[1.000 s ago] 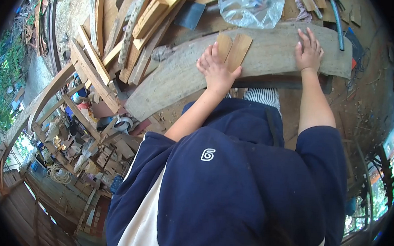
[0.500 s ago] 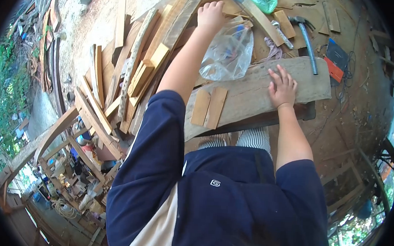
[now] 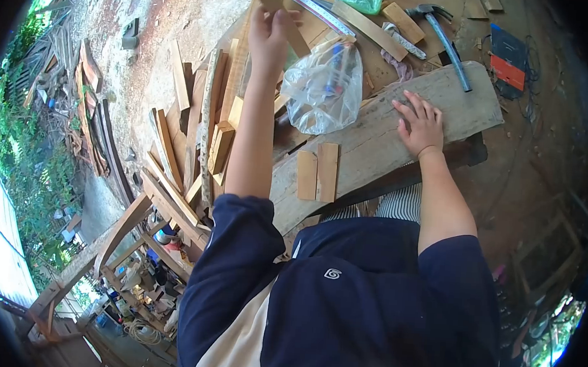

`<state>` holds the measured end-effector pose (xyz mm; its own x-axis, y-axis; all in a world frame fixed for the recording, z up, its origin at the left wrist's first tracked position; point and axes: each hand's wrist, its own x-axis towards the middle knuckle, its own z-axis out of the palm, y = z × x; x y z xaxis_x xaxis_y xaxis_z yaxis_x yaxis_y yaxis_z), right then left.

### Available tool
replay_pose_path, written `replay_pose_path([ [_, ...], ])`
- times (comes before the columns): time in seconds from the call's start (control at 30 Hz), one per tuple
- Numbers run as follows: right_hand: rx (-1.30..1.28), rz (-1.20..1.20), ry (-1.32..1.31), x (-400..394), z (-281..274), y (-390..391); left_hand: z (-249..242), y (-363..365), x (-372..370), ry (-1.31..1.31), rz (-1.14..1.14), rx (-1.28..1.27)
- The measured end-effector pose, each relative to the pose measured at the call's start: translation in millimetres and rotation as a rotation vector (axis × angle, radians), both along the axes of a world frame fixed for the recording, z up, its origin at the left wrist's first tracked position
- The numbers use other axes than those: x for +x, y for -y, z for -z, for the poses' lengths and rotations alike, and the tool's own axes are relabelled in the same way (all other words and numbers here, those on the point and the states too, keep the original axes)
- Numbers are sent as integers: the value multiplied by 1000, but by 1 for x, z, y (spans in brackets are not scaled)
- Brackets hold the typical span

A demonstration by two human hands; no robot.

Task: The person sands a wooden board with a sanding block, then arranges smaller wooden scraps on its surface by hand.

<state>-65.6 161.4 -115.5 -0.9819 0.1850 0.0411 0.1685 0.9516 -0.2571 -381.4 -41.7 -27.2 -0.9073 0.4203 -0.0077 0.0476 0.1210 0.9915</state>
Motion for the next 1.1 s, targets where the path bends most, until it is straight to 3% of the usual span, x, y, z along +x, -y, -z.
replay_pose_path([
  [0.07, -9, 3, 2, 0, 1, 0, -15, 16, 20, 148, -69, 129],
  [0.13, -17, 1, 11, 1, 0, 1, -13, 37, 41, 475, -67, 269],
  [0.37, 12, 1, 7, 1, 2, 3, -20, 110, 143, 694, -168, 25],
  [0.43, 5, 19, 33, 0, 1, 2, -5, 136, 178, 656, -173, -41],
  [0.6, 27, 7, 1, 0, 3, 2, 16, 163, 255, 579, -193, -597],
  [0.63, 11, 8, 1, 0, 2, 2, 25, 166, 268, 580, -194, -585],
  [0.7, 16, 1, -7, 1, 3, 1, 26, 161, 287, -12, -179, -1027],
  [0.73, 18, 5, -2, 1, 3, 2, 27, 160, 294, 152, -197, -1060],
  [0.77, 19, 7, 2, 1, 4, 2, 33, 158, 300, 156, -204, -1055],
  [0.83, 29, -1, -13, 1, 6, 1, 47, 151, 313, -98, -209, -1109],
  [0.9, 32, -16, -25, 1, 5, 1, 54, 138, 319, 34, -171, -1102],
  [0.97, 43, 3, 10, 0, 3, 2, 67, 124, 326, -91, -195, -1257],
  [1.1, 80, -22, 2, 0, 8, 2, 76, 125, 330, -146, -197, -1284],
])
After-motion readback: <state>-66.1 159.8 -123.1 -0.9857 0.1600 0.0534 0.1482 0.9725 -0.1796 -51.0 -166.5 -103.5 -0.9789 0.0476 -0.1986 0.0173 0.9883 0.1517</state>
